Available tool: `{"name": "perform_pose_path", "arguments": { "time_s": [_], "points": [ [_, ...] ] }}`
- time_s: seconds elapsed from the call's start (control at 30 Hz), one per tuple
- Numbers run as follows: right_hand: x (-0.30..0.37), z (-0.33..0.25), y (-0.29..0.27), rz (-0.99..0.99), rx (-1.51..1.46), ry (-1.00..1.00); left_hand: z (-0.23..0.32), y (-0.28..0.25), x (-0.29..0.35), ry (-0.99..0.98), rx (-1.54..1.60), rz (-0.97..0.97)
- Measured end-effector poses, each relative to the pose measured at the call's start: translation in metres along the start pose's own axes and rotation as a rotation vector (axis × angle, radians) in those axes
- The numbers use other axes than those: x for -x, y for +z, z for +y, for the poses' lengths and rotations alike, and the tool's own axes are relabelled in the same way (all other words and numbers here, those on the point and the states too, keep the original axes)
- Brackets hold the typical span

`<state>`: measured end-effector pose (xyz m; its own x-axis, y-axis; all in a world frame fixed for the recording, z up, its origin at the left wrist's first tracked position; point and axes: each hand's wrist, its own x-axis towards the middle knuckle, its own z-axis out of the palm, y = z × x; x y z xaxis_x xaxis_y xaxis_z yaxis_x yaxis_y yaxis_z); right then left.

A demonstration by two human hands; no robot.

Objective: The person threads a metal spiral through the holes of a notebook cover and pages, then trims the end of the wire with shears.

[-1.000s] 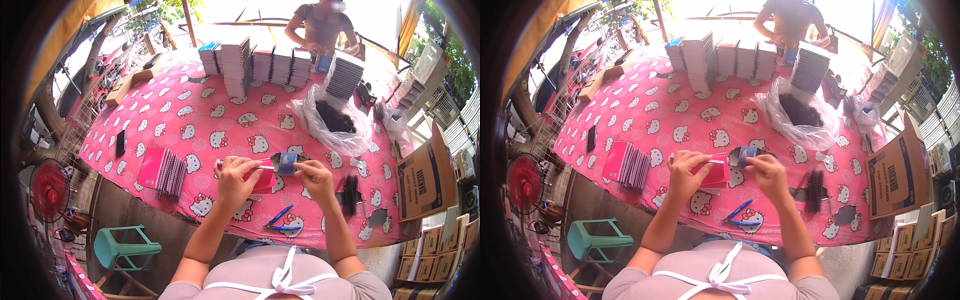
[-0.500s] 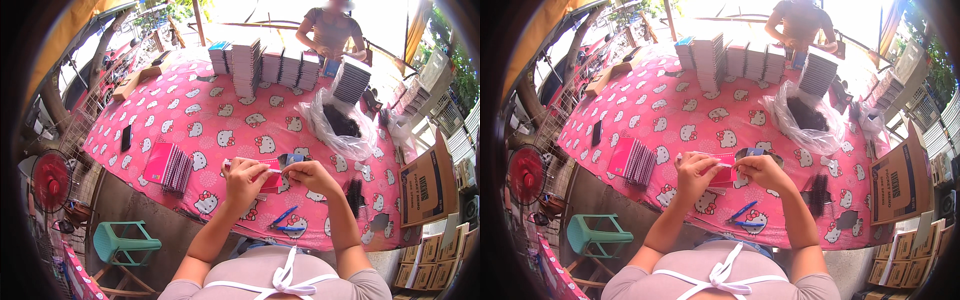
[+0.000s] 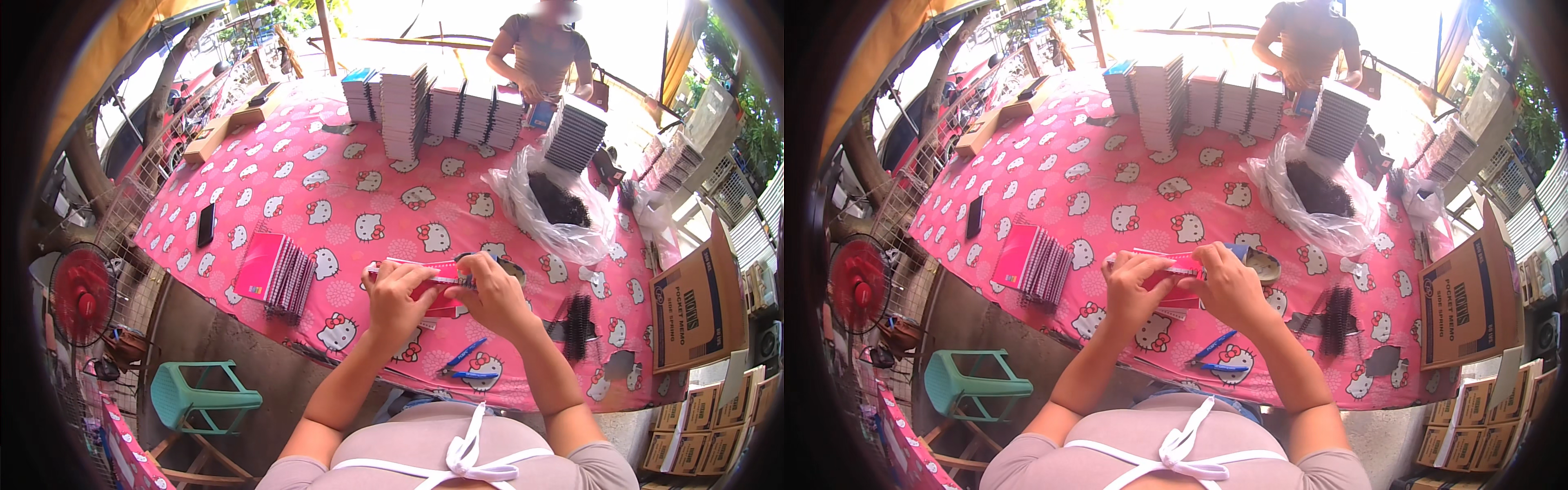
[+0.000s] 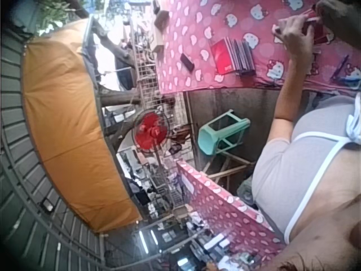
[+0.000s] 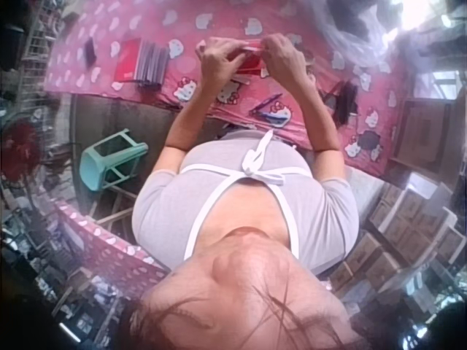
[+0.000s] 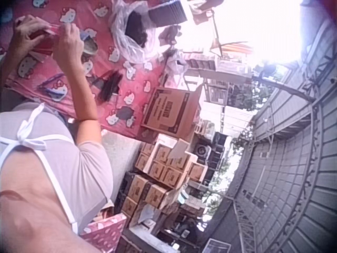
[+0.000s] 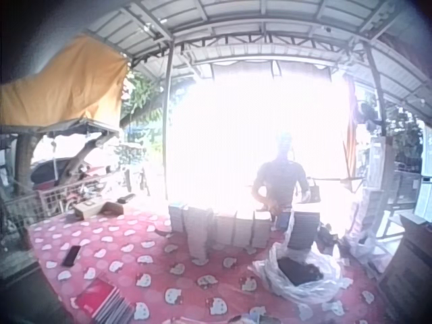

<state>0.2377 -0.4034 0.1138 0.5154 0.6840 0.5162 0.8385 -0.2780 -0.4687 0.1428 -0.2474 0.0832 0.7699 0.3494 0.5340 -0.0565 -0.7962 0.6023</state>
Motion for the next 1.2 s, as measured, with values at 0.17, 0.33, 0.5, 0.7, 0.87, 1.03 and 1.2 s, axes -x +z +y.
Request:
{"name": "perform_pose_path", "arguments": {
  "time_s": [0.17, 0.33, 0.5, 0.7, 0.87, 1.03, 1.2],
  "points": [
    [-0.006, 0.015, 0.000, -0.208, 0.066, 0.077, -0.006, -0.001, 0.002, 0.021, 0.004, 0.024],
    [0.023, 0.150, 0.002, -0.359, 0.256, 0.308, 0.001, -0.002, -0.008, 0.087, 0.002, 0.037],
    [0.059, 0.205, 0.032, -0.301, 0.451, 0.397, 0.005, 0.007, -0.020, 0.086, -0.027, 0.019],
    [-0.005, 0.126, -0.021, -0.100, -0.535, 0.234, -0.006, 0.006, -0.012, -0.003, -0.014, -0.030],
    [-0.019, 0.115, -0.009, -0.214, -0.823, 0.427, -0.009, -0.003, -0.019, -0.076, 0.043, -0.135],
    [-0.053, 0.095, -0.010, -0.318, 0.022, 0.214, -0.018, -0.005, -0.029, 0.064, 0.070, 0.000],
    [-0.073, 0.072, -0.006, -0.388, -0.296, 0.176, -0.036, -0.021, -0.021, -0.245, 0.451, 0.089]
  ]
}}
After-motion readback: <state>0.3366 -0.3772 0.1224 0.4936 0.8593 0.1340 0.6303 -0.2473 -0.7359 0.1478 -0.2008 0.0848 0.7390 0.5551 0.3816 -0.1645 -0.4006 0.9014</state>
